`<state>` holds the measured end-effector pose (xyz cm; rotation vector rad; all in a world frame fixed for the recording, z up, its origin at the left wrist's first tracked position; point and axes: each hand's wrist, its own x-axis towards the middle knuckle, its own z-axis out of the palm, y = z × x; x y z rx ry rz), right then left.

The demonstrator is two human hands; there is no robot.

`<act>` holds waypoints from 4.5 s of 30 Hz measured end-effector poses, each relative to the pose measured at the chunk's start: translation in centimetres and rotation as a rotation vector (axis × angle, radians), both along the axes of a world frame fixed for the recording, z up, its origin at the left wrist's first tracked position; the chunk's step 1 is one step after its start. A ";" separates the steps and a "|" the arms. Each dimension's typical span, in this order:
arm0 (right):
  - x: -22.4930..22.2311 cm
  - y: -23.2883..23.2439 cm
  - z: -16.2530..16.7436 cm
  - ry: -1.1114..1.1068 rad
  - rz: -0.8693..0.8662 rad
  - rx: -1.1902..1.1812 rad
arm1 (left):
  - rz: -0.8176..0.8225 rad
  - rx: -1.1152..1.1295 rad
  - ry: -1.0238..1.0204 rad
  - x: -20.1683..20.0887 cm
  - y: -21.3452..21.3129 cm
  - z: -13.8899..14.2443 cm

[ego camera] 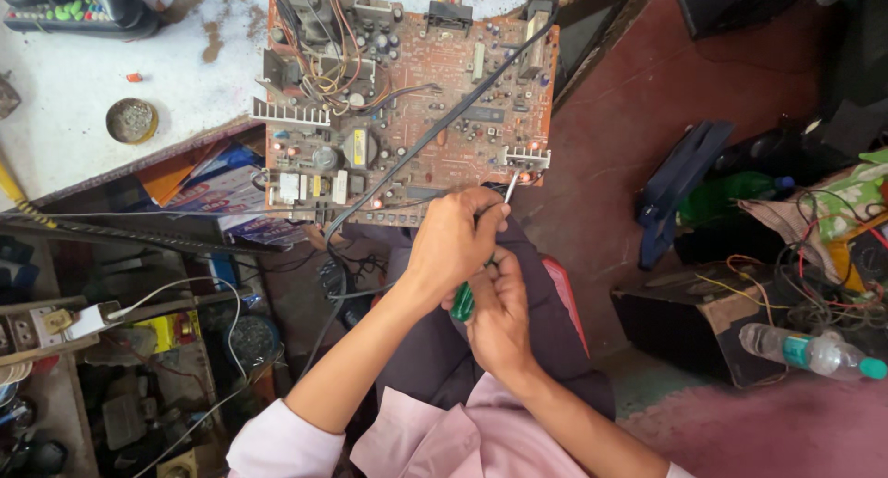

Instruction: The person works on a television mainboard resting on their lap, desoldering and removing components with a soldering iron and pliers, unscrewing parts with a screwdriver, and probing the board with a multimeter while viewing through a magnifying glass. They handle a tray of capacitors and reposition the board between steps.

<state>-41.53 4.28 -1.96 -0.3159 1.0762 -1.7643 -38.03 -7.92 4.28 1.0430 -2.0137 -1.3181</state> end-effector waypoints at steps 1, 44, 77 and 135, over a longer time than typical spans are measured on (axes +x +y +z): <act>0.1 -0.1 0.0 -0.006 -0.008 0.013 | 0.001 -0.004 0.000 0.0 -0.1 0.0; -3.3 1.0 1.9 -0.775 -0.076 0.117 | -0.230 -0.578 0.106 -3.2 -4.6 0.8; -7.0 2.0 -3.8 -0.750 0.434 -0.193 | -0.261 -0.509 0.188 -4.9 -7.1 -5.1; -8.5 1.5 -15.9 -0.733 0.372 -0.281 | -0.239 -0.599 0.067 -3.3 -7.6 -7.2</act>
